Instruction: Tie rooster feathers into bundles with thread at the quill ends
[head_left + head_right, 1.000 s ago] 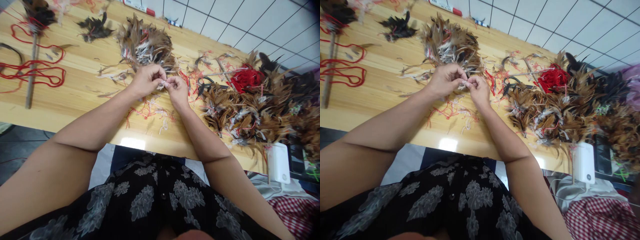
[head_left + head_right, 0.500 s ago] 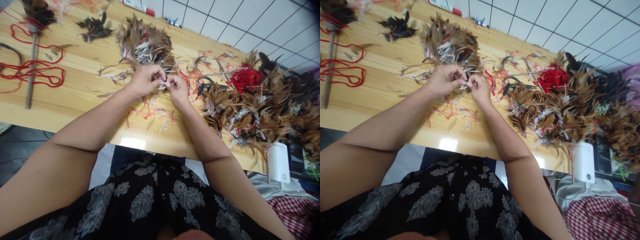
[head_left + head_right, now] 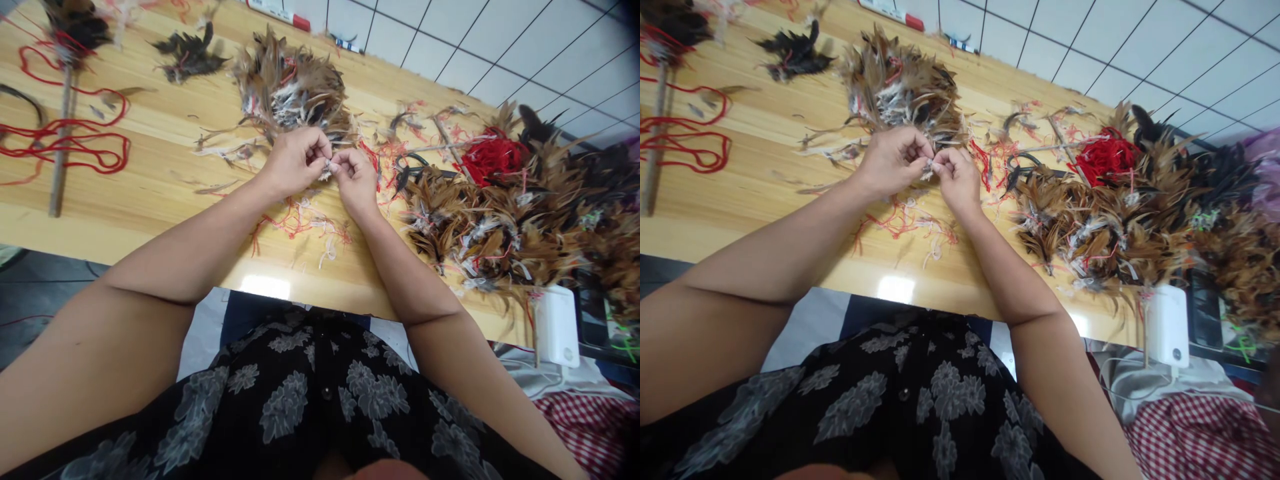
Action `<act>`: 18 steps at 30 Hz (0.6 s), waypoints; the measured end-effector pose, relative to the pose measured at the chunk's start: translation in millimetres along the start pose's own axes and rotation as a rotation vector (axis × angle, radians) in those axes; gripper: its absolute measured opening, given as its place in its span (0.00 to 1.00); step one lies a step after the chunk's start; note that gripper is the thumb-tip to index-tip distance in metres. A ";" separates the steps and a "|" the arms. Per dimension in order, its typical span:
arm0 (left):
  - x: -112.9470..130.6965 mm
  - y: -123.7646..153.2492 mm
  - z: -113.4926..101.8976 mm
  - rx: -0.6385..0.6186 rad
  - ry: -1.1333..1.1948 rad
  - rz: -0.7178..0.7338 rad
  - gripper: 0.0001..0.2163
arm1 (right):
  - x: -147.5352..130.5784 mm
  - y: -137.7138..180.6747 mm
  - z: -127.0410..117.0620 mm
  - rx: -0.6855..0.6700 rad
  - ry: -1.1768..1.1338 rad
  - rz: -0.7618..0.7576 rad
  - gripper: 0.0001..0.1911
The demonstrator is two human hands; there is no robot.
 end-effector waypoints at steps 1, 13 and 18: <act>-1.8 -0.4 0.3 -0.002 0.014 -0.007 0.08 | 0.0 0.3 0.5 -0.001 -0.001 -0.002 0.15; -10.6 -1.9 -1.3 -0.035 0.097 -0.004 0.08 | 12.7 -8.3 -0.5 -0.011 -0.200 0.082 0.20; -3.2 -1.8 -2.2 -0.062 0.000 0.048 0.10 | 6.2 -5.2 1.8 -0.041 -0.158 0.095 0.24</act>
Point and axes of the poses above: each hand's wrist, its own y-axis away from the middle knuckle, its own z-axis out of the palm, x = y × z, the point moved 4 cm from there along -y, towards the middle knuckle, and after that the axes turned 13 degrees about z, right-handed, at the moved point
